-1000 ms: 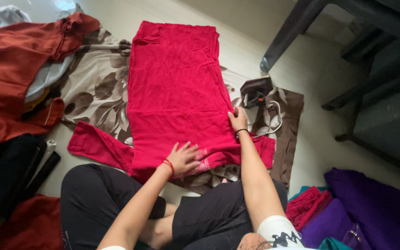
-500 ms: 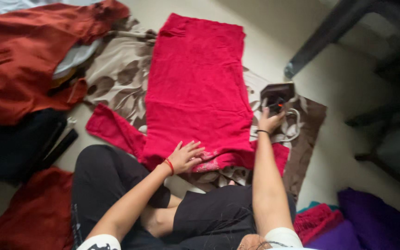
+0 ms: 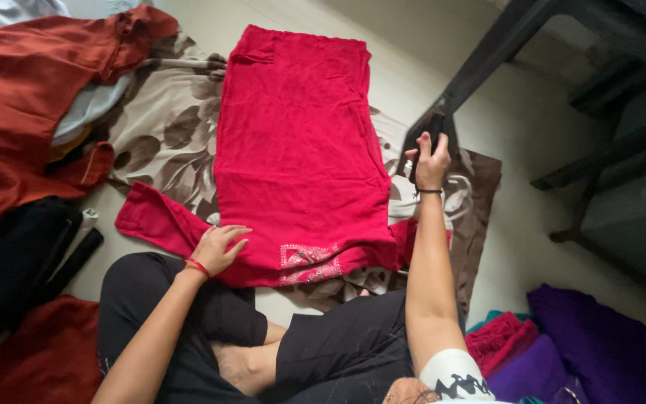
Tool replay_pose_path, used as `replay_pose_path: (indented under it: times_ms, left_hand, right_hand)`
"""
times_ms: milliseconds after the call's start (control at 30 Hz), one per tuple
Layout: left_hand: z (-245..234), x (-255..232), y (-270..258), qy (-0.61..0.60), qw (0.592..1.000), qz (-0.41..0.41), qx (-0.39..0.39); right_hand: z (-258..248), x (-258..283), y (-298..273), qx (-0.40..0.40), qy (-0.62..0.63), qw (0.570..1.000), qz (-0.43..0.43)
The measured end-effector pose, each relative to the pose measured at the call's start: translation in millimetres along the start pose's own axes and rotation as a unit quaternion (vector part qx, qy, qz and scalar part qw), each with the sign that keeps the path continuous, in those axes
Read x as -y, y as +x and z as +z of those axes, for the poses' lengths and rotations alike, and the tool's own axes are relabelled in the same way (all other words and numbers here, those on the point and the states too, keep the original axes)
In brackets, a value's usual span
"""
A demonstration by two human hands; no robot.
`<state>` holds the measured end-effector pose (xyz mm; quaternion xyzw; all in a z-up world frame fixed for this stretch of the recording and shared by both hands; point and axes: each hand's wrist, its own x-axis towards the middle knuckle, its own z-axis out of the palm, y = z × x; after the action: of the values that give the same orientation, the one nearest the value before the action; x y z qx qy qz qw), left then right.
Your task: The person irons a red garment laid out on a patterned mat on the floor. They use a handheld electric iron to smooth the fabric, repeatedly folding and unfolding sections of the garment to ensure even coverage.
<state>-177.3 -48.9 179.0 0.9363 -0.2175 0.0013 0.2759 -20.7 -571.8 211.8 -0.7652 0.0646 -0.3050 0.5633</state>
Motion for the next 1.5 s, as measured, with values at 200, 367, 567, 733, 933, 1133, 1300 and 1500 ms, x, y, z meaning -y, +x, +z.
replay_pose_path:
  times_ms: [200,367,567,733,933,1133,1300,1500]
  left_hand:
    - [46,-30,14,-0.051,0.995,0.085,0.003]
    - [93,-53,18,0.036,0.988,0.091,0.118]
    - [95,-42,11,0.071,0.964,0.039,0.252]
    - [80,-45,23,0.083,0.939,0.034,0.332]
    - [45,-5,42,-0.095,0.938,0.080,0.323]
    - [28,100,62,-0.141,0.984,-0.100,0.032]
    - [72,169,94,-0.134,0.956,-0.221,-0.136]
    - [102,180,107,-0.153,0.905,-0.378,-0.121]
  right_hand:
    - [53,-1,-32,0.083,0.143,0.972,0.164]
    - [117,-48,-98,0.142,0.004,0.968,0.206]
    - [126,-72,-128,0.087,-0.070,0.949,0.294]
    - [121,-90,-94,0.024,-0.094,0.952,0.289]
    - [129,-101,-26,0.029,-0.025,0.950,0.311]
    - [126,-85,-28,0.102,0.017,0.927,0.361]
    - [129,-70,-82,0.135,0.051,0.915,0.376]
    - [147,-40,-136,0.140,0.011,0.914,0.380]
